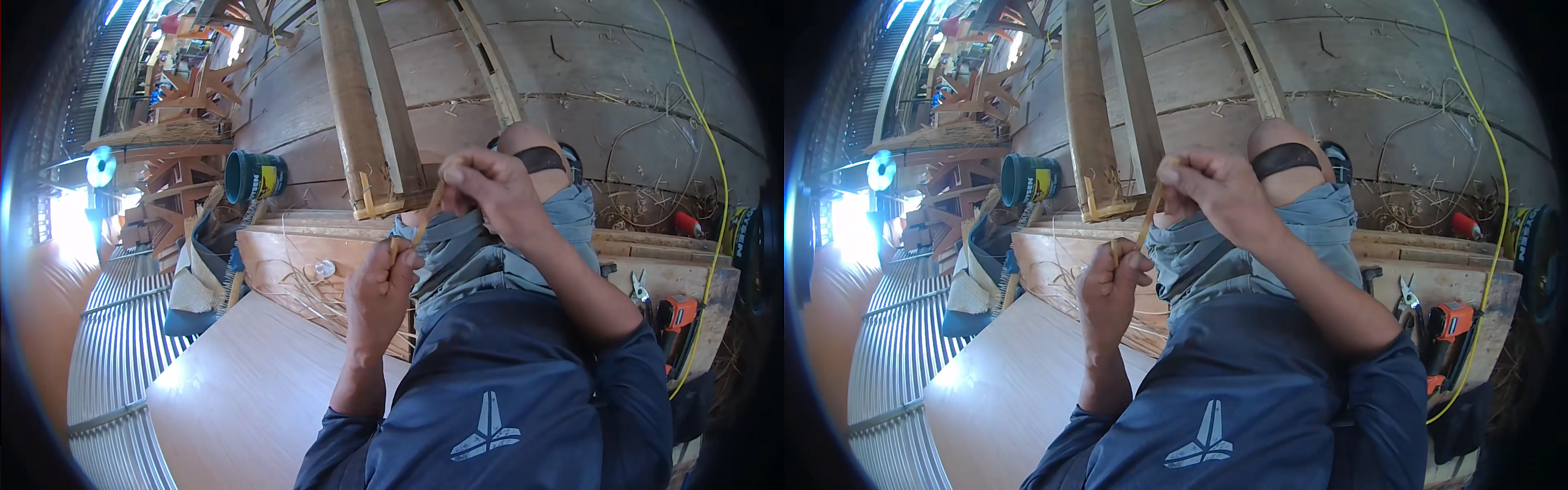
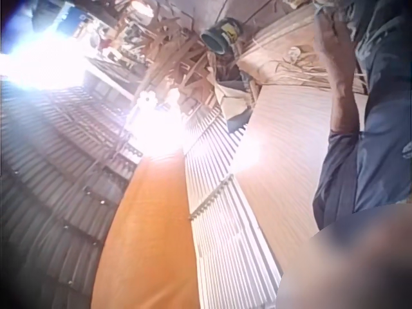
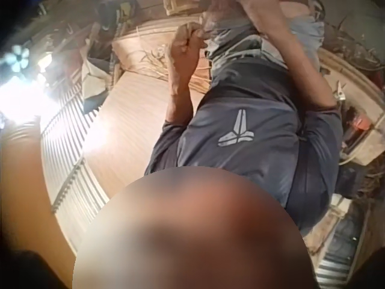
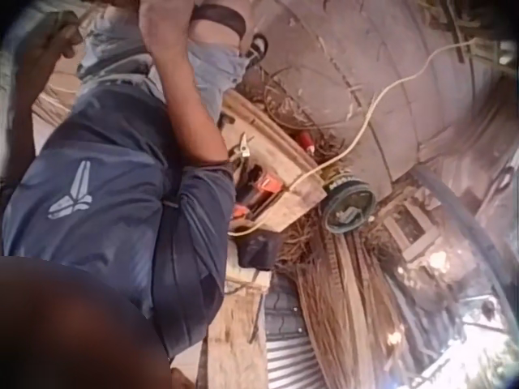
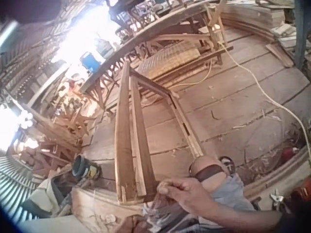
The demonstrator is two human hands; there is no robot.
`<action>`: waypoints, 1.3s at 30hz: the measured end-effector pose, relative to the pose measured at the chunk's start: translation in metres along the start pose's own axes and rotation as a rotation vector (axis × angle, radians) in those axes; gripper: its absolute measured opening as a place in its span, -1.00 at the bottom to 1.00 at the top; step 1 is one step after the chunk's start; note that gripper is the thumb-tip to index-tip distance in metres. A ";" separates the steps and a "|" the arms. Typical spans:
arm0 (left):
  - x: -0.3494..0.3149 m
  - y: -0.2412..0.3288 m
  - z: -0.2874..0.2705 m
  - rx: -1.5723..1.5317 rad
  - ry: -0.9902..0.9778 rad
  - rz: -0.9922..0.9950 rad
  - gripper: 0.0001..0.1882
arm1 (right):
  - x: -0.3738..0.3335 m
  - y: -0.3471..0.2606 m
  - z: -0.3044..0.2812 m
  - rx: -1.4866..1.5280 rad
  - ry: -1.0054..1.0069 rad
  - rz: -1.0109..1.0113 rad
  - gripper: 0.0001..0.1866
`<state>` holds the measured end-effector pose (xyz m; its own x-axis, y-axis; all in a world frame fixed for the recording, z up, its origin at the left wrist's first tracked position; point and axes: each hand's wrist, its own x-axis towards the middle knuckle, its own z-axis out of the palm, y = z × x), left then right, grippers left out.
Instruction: Assembling and reinforcing bamboo furniture frame parts using a staple gun, wood glue, and rattan strips.
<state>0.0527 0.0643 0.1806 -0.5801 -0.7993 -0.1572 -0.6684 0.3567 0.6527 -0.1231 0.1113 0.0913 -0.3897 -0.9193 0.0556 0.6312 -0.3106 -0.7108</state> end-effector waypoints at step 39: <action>-0.018 -0.060 0.015 -0.115 -0.242 0.006 -0.81 | -0.030 0.041 0.022 -0.167 0.177 0.154 -0.85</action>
<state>0.0959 0.0649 0.1330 -0.6875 -0.6533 -0.3171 -0.6155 0.2926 0.7318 -0.0711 0.1213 0.0758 -0.4181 -0.8913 -0.1751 0.5789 -0.1128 -0.8076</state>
